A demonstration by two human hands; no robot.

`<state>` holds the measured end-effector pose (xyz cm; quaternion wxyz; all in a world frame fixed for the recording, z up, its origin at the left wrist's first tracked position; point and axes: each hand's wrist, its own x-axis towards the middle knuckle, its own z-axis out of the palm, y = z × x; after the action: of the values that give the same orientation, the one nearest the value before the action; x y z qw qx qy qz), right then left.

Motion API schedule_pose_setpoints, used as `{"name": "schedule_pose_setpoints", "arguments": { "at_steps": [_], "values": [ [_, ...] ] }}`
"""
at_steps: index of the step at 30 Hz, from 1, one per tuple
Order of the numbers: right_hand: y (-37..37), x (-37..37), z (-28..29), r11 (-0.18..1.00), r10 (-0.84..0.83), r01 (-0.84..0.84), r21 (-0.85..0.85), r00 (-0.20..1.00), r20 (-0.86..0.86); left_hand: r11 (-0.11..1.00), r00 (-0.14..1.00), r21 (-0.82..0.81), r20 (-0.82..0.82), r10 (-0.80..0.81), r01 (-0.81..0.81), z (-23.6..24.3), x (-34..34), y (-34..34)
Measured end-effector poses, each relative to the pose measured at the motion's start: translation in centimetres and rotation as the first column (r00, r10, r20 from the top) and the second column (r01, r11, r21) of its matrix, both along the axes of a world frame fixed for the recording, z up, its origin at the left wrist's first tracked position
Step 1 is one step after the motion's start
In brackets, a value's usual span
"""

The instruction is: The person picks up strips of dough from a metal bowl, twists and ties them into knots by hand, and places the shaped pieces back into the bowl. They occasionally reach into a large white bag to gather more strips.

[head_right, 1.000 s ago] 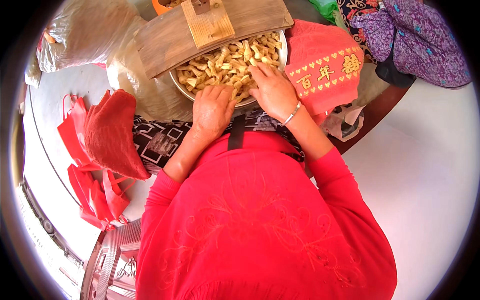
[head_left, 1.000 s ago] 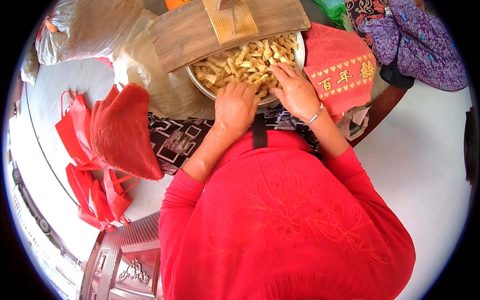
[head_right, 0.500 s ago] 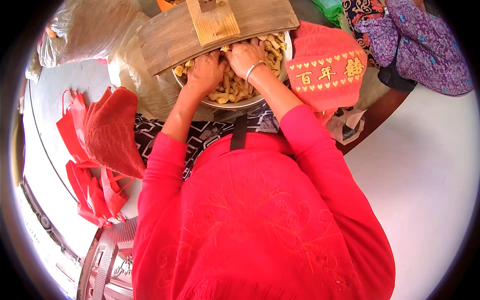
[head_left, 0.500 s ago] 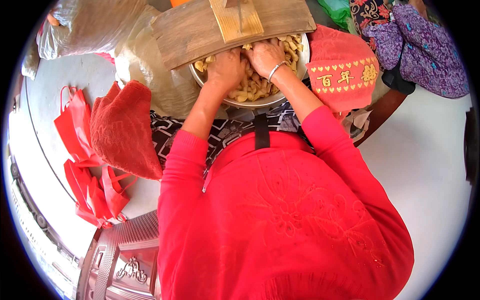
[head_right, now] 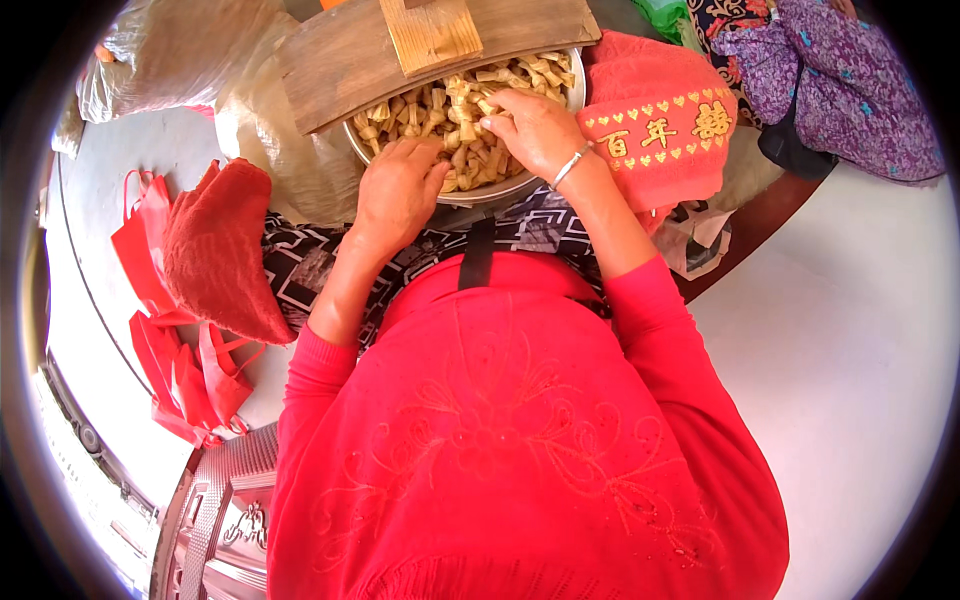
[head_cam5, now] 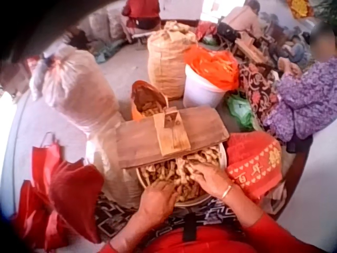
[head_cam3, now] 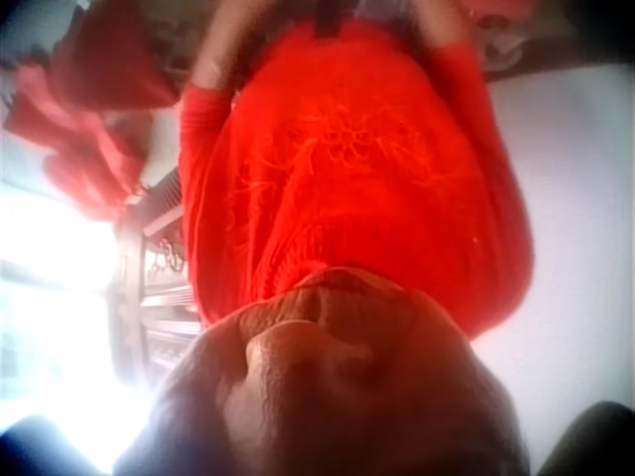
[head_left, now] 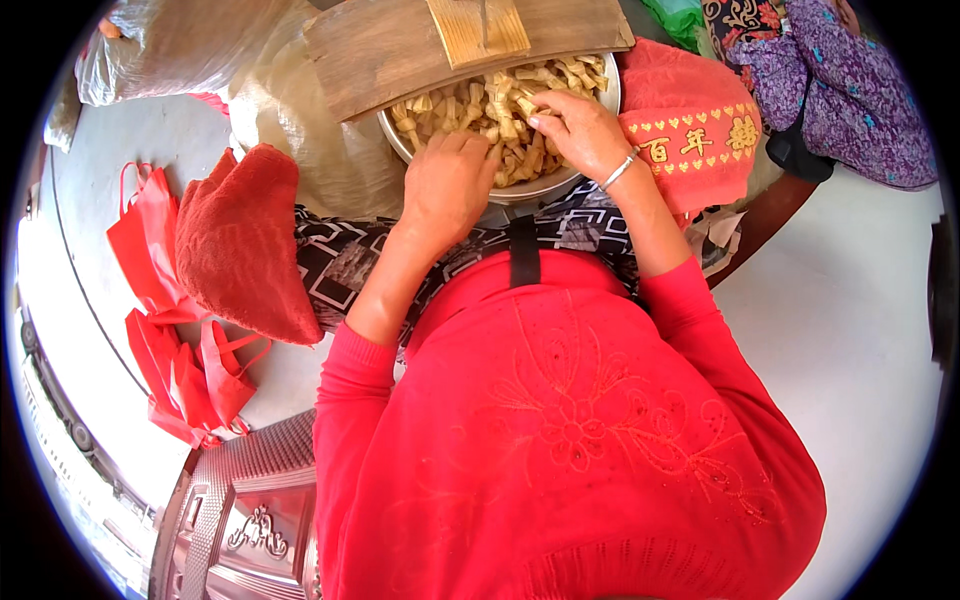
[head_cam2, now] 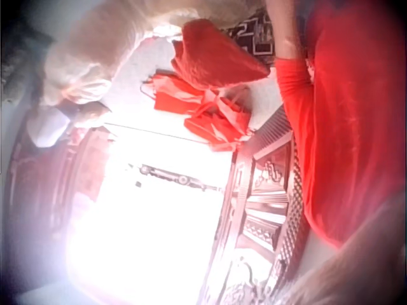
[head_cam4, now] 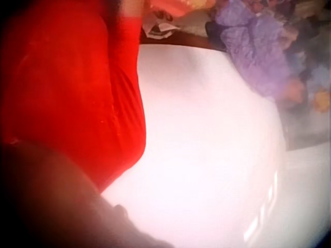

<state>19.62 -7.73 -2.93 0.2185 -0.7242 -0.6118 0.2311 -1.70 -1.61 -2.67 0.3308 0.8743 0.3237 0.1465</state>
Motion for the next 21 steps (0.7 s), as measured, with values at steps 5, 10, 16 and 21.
{"name": "schedule_pose_setpoints", "arguments": {
  "at_steps": [5, 10, 16, 21],
  "values": [
    [-1.0, -1.0, 0.0, 0.934, 0.127, -0.111, -0.338, 0.992, 0.025, 0.947, 0.973, 0.321, -0.209, 0.094, -0.023, -1.5, -1.1, 1.4],
    [3.8, -0.6, -3.9, 0.939, 0.044, -0.02, -0.343, 0.997, 0.062, 0.902, 0.905, 0.429, -0.402, 0.136, 0.055, -2.7, 1.4, 4.2],
    [4.7, -0.9, -5.0, 0.967, -0.226, 0.21, -0.143, 0.968, -0.107, 0.92, 0.931, 0.39, -0.347, 0.115, 0.032, -4.2, 2.9, 3.4],
    [2.0, 0.5, -3.5, 0.943, -0.297, 0.316, 0.108, 0.941, -0.163, 0.906, 0.938, 0.252, 0.158, 0.309, -0.341, -1.9, -1.0, 1.5]
  ]
}}
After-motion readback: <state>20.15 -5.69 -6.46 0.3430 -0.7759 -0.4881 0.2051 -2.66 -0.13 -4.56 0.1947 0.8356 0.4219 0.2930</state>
